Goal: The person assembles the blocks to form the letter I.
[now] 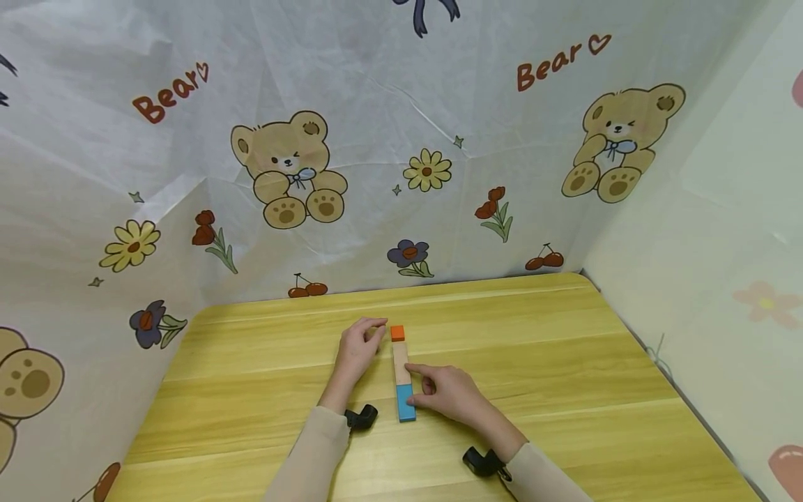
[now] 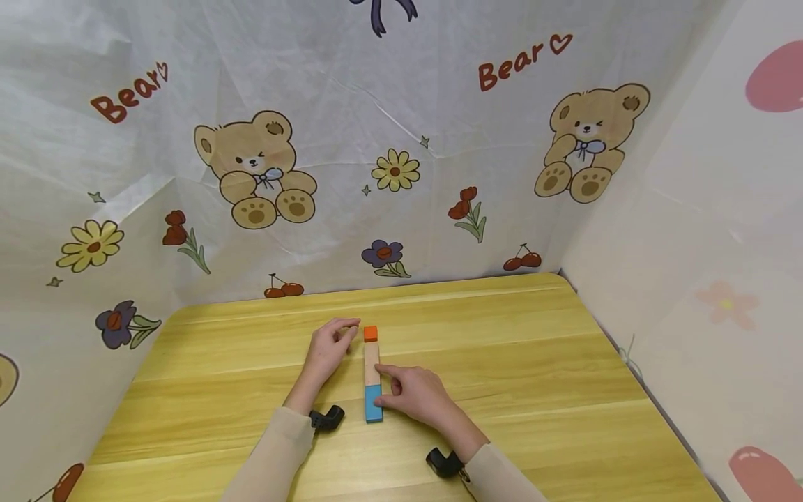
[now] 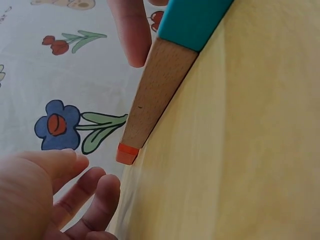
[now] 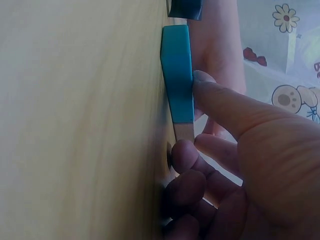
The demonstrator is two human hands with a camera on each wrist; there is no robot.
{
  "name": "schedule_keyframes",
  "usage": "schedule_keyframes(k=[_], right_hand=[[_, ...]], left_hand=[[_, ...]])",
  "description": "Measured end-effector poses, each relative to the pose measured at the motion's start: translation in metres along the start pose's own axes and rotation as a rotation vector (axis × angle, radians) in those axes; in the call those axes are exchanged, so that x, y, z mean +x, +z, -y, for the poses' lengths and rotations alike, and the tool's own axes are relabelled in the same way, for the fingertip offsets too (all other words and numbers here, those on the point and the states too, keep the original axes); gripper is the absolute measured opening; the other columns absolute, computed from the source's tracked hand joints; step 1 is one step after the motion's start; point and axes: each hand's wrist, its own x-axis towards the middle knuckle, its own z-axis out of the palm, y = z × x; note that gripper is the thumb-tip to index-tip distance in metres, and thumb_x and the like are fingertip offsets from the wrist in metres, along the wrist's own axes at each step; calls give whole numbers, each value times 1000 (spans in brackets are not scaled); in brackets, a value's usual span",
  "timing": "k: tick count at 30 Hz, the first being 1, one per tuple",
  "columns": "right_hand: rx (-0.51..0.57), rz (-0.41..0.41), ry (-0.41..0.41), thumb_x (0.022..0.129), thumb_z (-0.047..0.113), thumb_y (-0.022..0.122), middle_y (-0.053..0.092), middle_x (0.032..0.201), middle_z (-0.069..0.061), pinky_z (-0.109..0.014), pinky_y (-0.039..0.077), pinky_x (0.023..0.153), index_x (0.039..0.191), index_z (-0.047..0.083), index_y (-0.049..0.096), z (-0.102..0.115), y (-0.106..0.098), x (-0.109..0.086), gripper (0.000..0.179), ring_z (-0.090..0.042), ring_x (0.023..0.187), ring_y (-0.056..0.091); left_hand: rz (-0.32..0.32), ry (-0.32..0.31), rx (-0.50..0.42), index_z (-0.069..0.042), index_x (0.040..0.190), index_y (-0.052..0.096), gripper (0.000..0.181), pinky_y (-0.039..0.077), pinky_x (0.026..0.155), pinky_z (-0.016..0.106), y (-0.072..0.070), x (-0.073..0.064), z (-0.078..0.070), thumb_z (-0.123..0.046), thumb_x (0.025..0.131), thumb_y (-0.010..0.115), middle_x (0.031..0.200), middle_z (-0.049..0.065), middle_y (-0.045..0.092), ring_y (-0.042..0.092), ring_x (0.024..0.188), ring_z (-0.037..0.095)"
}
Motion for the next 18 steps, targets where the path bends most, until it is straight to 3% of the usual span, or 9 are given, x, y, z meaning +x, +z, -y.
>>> schedule_keyframes(k=[4,11,15,18], right_hand=[[-3,-8,0,95,47,78,56,71,15,-22,35,58,148,24,65,0,0,1,60,0,58,45],[31,-19,-9,99,45,73,59,77,14,-23,40,61,150,23,62,-3,-2,1,57,-1,62,48],[116,-13,-6,103,39,70,63,82,11,-23,41,61,153,19,59,-6,-7,1,54,-2,64,50],[169,-24,6,105,33,69,65,85,7,-23,41,59,154,16,57,-9,-13,0,54,-5,64,50]], left_hand=[[-1,-5,1,-22,128,78,25,44,50,28,-4,-2,-6,-29,107,65,97,5,75,64,60,20],[5,-1,70,-24,129,77,25,43,46,29,-12,-4,-16,-29,108,64,92,10,74,57,52,15],[-18,6,152,-25,129,78,26,43,50,29,-18,-5,-17,-30,107,65,105,4,78,54,54,13],[-51,13,217,-26,127,78,25,47,59,29,-24,-6,-17,-33,106,66,117,-2,78,60,66,10]])
